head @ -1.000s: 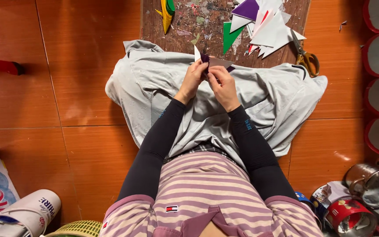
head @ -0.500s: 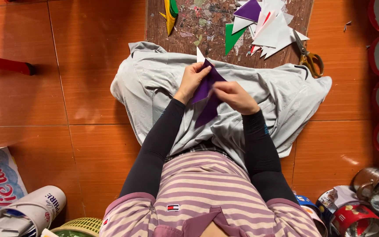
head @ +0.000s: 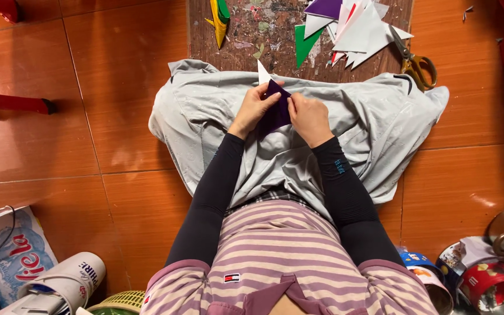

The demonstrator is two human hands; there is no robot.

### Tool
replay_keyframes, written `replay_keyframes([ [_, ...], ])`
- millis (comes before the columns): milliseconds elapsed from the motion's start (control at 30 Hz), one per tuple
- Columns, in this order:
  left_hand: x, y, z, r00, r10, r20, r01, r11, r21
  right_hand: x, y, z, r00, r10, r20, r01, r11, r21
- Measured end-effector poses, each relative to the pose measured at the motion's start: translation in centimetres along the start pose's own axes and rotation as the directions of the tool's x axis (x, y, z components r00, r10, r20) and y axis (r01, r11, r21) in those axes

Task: Cutting and folding colored paper into decorative shapes.

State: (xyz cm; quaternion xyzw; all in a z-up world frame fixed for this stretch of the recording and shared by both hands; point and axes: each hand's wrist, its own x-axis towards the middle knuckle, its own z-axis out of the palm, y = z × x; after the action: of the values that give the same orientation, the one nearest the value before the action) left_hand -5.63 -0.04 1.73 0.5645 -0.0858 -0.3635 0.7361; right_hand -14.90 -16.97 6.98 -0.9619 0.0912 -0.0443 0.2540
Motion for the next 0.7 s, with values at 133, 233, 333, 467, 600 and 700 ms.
replay_keyframes([
  [133, -1.0, 3.6, 0.5, 0.997, -0.037, 0.063, 0.045, 0.989, -0.138, 0.9, 0.1, -3.5, 0.978, 0.193, 0.076, -0.207, 0.943, 0.26],
  [233, -2.7, 8.8, 1.9, 0.965, -0.133, 0.225, 0.199, 0.932, -0.302, 1.9, -1.9, -8.8, 0.986, -0.157, 0.05, 0.082, 0.73, 0.678],
  [333, -2.9, 8.8, 2.3, 0.906, -0.21, 0.367, 0.338, 0.881, -0.33, 2.1, -1.8, -7.8, 0.923, -0.377, 0.081, 0.218, 0.684, 0.696],
  [467, -2.2, 6.9, 0.8, 0.882, -0.242, 0.405, 0.389, 0.858, -0.335, 2.3, -0.7, -5.8, 0.889, -0.457, -0.011, 0.329, 0.621, 0.711],
  [600, -1.3, 3.7, -1.7, 0.958, -0.214, 0.19, 0.271, 0.889, -0.369, 1.7, 2.3, -2.5, 0.928, 0.079, 0.364, -0.37, 0.303, 0.878],
  [700, -0.4, -0.5, -3.9, 0.975, -0.095, 0.199, 0.192, 0.814, -0.548, 1.7, 2.7, -1.6, 0.937, 0.208, 0.282, -0.345, 0.405, 0.847],
])
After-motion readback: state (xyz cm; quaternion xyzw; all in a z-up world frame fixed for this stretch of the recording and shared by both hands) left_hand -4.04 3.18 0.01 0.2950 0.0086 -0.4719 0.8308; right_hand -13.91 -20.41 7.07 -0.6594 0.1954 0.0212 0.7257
